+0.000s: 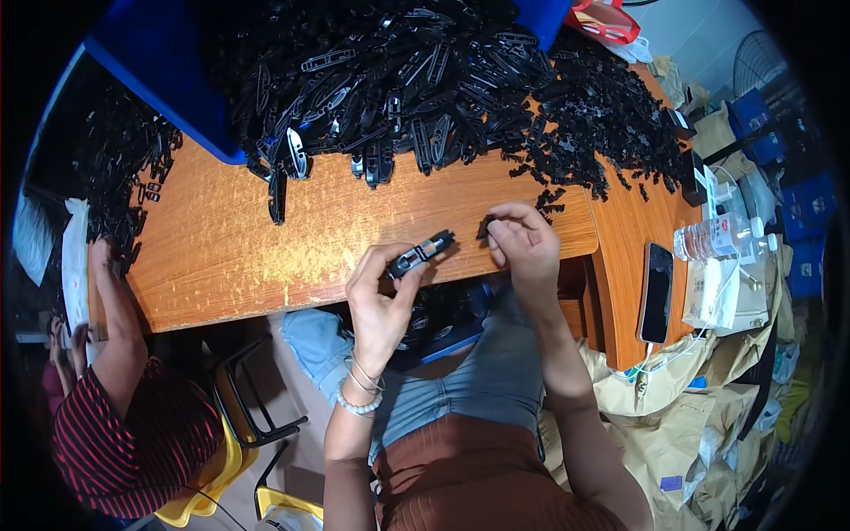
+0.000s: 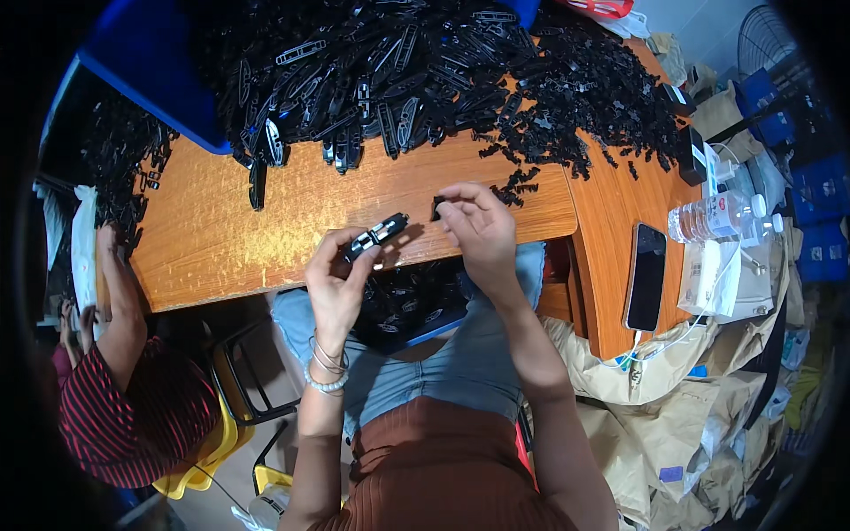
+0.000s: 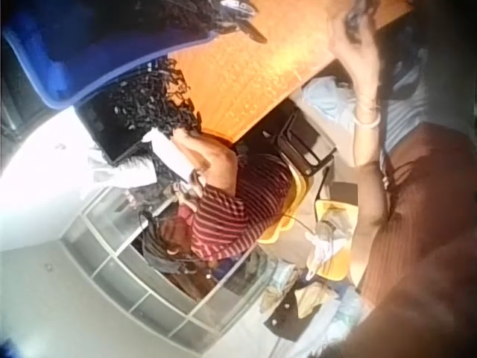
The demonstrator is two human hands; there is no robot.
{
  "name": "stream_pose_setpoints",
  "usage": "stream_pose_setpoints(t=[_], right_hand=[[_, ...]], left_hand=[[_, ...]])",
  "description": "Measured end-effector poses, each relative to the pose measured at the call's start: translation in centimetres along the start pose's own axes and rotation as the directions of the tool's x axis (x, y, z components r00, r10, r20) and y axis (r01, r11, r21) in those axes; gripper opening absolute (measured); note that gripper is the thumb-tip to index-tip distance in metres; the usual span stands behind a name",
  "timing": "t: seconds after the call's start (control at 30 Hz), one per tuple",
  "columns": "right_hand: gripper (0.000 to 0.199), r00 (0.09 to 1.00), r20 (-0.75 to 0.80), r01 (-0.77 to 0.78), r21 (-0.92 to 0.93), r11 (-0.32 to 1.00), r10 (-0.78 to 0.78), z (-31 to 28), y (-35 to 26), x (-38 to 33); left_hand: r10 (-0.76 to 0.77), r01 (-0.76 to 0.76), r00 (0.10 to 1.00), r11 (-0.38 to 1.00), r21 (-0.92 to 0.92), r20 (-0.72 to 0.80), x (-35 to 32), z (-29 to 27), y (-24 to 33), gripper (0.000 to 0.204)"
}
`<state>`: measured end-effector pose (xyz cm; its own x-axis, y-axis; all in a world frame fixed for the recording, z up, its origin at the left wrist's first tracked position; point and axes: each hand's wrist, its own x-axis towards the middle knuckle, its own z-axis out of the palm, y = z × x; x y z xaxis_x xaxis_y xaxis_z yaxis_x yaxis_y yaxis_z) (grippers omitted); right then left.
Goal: Assemble small black plastic components at a workshop table.
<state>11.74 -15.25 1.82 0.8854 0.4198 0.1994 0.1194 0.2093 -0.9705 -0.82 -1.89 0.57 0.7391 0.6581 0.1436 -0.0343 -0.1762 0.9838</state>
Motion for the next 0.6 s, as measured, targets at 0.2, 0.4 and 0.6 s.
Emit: stream_pose_setpoints(t=[0.2, 0.4, 0.6], right_hand=[[0.017, 0.931, 0.270, -0.329, 0.339, 0.881, 0.244, 0.2, -1.0, -1.3], [0.015, 0.981, 0.170, -0.098, 0.044, 0.994, 0.089, 1.3, -2.4, -2.7], [0.013, 0.995, 0.065, -0.079, -0.034, 0.996, 0.081, 2.7, -3.0, -4.0]], left_hand=[[0.051, -0.052, 0.998, 0.998, 0.029, 0.036, -0.5, -0.1, 1.7, 0.019], [0.015, -0.018, 0.998, 0.999, 0.043, 0.064, -1.2, -0.1, 2.3, 0.024], [-0.189, 0.236, 0.968, 0.903, -0.359, 0.162, -2.3, 0.6, 2.7, 0.035]])
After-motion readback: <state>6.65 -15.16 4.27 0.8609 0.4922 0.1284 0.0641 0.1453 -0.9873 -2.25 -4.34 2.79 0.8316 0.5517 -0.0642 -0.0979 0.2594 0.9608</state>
